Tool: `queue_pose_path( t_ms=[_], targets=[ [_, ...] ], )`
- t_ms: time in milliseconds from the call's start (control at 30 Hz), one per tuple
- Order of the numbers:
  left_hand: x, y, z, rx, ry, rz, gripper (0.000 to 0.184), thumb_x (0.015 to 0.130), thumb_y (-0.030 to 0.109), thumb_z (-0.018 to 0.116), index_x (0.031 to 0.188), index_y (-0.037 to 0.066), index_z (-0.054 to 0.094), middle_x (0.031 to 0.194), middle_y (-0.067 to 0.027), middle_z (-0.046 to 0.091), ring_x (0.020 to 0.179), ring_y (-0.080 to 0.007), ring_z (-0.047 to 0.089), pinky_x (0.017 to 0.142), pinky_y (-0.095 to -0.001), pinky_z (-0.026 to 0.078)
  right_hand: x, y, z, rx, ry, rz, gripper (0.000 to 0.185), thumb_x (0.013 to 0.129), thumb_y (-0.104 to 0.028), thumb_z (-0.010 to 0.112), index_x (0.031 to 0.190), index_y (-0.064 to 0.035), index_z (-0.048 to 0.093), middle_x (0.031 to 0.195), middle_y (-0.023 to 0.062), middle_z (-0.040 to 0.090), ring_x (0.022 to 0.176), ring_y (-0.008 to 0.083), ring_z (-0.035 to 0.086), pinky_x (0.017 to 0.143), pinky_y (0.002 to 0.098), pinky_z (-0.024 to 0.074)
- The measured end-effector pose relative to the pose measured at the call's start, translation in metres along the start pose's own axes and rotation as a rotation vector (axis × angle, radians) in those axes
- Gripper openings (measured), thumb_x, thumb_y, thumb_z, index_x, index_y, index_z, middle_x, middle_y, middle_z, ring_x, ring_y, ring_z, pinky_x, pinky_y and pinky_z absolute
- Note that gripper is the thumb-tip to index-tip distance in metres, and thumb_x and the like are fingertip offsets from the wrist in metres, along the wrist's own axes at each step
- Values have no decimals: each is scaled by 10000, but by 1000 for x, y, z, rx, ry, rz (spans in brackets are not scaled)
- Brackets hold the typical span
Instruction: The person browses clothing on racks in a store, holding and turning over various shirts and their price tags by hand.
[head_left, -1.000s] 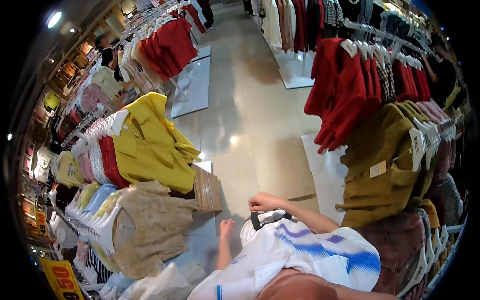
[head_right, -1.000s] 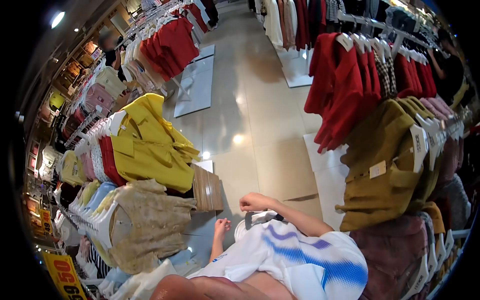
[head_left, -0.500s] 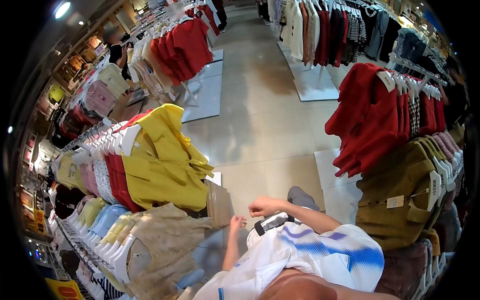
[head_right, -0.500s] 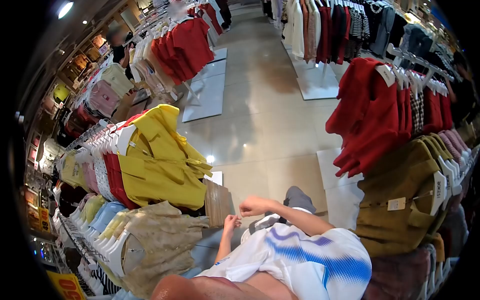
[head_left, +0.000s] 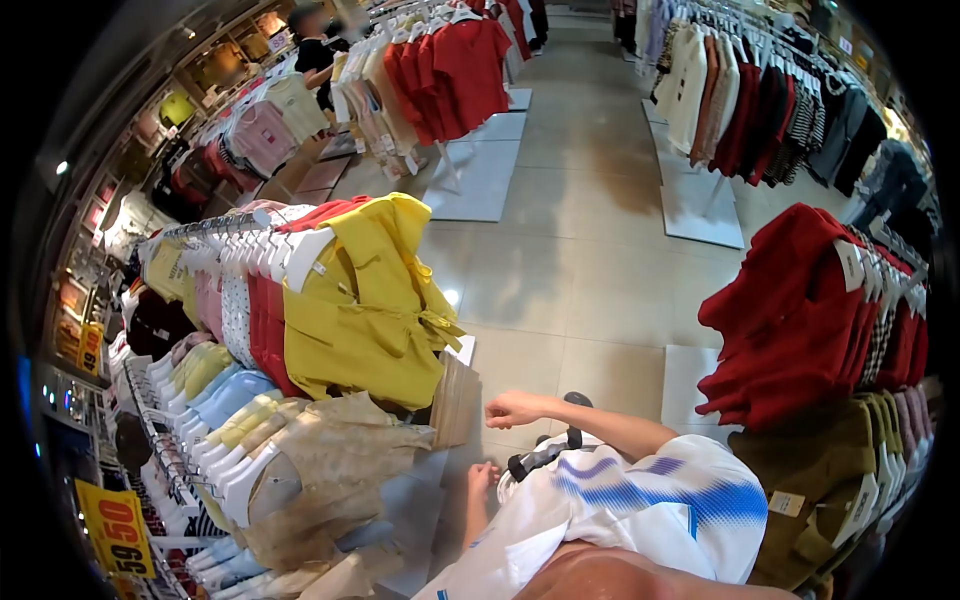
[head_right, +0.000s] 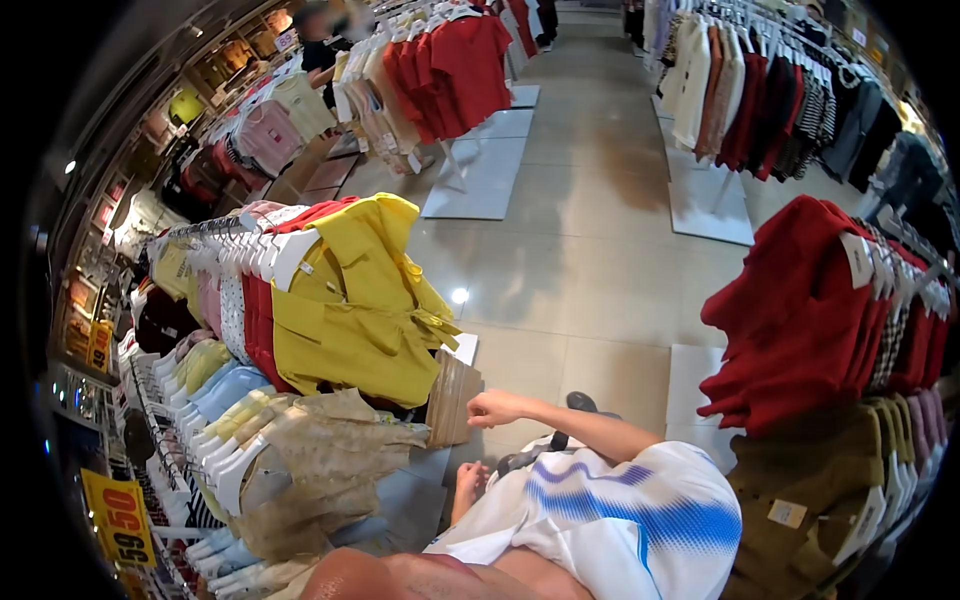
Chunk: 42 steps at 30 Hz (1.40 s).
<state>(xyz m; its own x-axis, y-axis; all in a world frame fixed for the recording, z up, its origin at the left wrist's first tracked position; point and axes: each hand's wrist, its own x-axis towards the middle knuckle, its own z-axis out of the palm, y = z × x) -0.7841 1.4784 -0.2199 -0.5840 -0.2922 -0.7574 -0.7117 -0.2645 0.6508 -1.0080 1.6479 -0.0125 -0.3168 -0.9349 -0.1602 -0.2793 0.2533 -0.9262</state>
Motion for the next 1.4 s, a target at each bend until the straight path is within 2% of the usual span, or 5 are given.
queue_pose_path(
  t_ms=[467,967,1100,1267,1400],
  targets=[
    [-2,47,39,-73,97,39,187,905,203,534,904,26,475,822,-92,625,608,-159,594,531,-290,493,19,14,-50,-99,-75,-98,326,823,-281,627,1004,-26,535,933,114,639,841,242,625,741,363,503],
    [-45,-45,46,-475,391,84,188,887,226,563,902,81,443,846,-122,612,616,-191,590,533,-313,499,117,-70,-26,-71,98,-459,928,715,-341,739,1361,28,185,1356,233,280,1270,355,311,1041,394,302],
    [-65,-79,31,-480,328,0,157,898,182,528,937,65,430,846,-130,612,602,-211,601,510,-323,501,142,-96,-1,-56,231,-567,978,685,-355,761,1366,33,177,1348,233,298,1266,356,314,1041,388,299],
    [-73,-101,-13,-549,391,-17,204,872,182,546,973,50,429,826,-143,616,570,-224,599,477,-320,494,181,-99,43,37,146,-567,852,722,-293,748,1344,10,251,1294,231,392,1205,312,414,1013,378,342],
    [-73,-104,-43,-560,470,-11,189,881,204,558,925,81,421,810,-138,612,551,-222,584,464,-321,487,191,-103,55,134,-173,-251,616,740,-257,727,1232,-56,416,1213,186,432,1121,300,474,894,378,412]
  ],
)
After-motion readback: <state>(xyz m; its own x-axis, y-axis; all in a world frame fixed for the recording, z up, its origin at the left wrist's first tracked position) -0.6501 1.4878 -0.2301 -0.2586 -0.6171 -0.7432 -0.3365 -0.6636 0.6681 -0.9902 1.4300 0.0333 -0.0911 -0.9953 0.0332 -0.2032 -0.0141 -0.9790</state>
